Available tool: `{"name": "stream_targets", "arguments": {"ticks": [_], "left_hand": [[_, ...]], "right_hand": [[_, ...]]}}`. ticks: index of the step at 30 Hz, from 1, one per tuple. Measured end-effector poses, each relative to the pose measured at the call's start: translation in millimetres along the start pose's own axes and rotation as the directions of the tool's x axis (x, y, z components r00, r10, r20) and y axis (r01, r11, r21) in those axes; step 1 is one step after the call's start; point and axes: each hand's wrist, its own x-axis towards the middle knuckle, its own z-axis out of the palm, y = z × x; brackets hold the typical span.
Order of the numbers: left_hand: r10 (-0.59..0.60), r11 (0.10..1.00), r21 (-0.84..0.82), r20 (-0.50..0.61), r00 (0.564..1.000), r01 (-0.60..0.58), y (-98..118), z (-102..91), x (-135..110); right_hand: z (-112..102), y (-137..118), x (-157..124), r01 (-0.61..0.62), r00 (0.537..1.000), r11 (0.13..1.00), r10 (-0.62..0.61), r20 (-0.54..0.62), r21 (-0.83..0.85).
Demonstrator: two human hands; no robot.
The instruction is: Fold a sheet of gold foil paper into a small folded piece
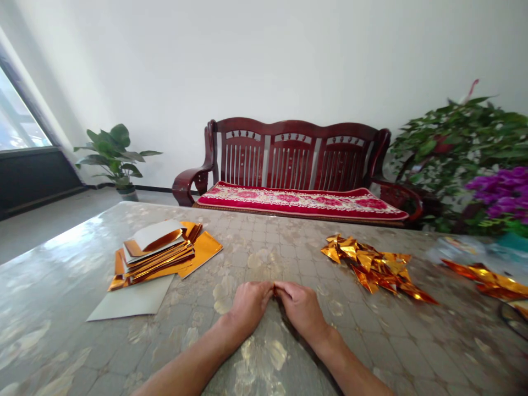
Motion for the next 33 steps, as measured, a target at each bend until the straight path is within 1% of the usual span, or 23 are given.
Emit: {"name": "stream_targets", "arguments": {"ticks": [3,6,8,10,14,17,20,22,24,26,28,31,33], "left_hand": [[-0.013,0.998,-0.063,-0.011,1.000,0.012,-4,-5.5,1],[-0.051,0.998,-0.038,-0.014,0.999,0.050,-7,-9.2,0],[-0.073,0.997,-0.020,-0.018,0.997,0.072,-9,-10.9,-1],[-0.079,0.997,-0.015,-0.019,0.997,0.079,-10,-12.0,-2],[-0.046,0.999,-0.030,-0.016,0.999,0.045,-12,-11.5,-2],[-0.033,0.997,-0.069,0.001,0.999,0.033,-12,-8.2,0],[-0.024,0.992,-0.122,0.022,0.999,0.027,-12,-6.7,0],[0.023,0.985,-0.171,0.033,0.999,-0.017,-12,-9.2,-2],[0.118,0.969,-0.222,0.037,0.992,-0.107,-13,-14.7,-5],[0.227,0.944,-0.253,0.033,0.973,-0.211,-16,-21.9,-8],[0.299,0.921,-0.271,0.030,0.954,-0.280,-18,-28.8,-10],[0.346,0.906,-0.274,0.039,0.937,-0.323,-22,-35.2,-10],[0.357,0.910,-0.244,0.052,0.933,-0.335,-23,-36.2,-8]], "right_hand": [[-6,6,3,-0.045,0.998,0.998,0.047,0.034,-0.045],[-13,10,4,-0.045,0.997,0.995,0.051,0.059,-0.087],[-18,11,3,-0.004,0.998,0.997,0.009,0.065,-0.078],[-23,10,3,0.067,0.996,0.996,-0.064,0.066,-0.054],[-31,8,5,0.206,0.974,0.978,-0.201,0.107,-0.042],[-33,9,7,0.269,0.955,0.960,-0.256,0.149,-0.075],[-33,11,8,0.293,0.947,0.952,-0.276,0.166,-0.090],[-32,13,8,0.294,0.945,0.953,-0.278,0.171,-0.073],[-32,15,7,0.283,0.947,0.957,-0.270,0.172,-0.059],[-33,17,6,0.276,0.948,0.959,-0.262,0.181,-0.058],[-34,18,5,0.276,0.947,0.958,-0.259,0.187,-0.071],[-35,18,5,0.285,0.948,0.954,-0.266,0.176,-0.095],[-35,18,6,0.291,0.947,0.952,-0.274,0.167,-0.092]]}}
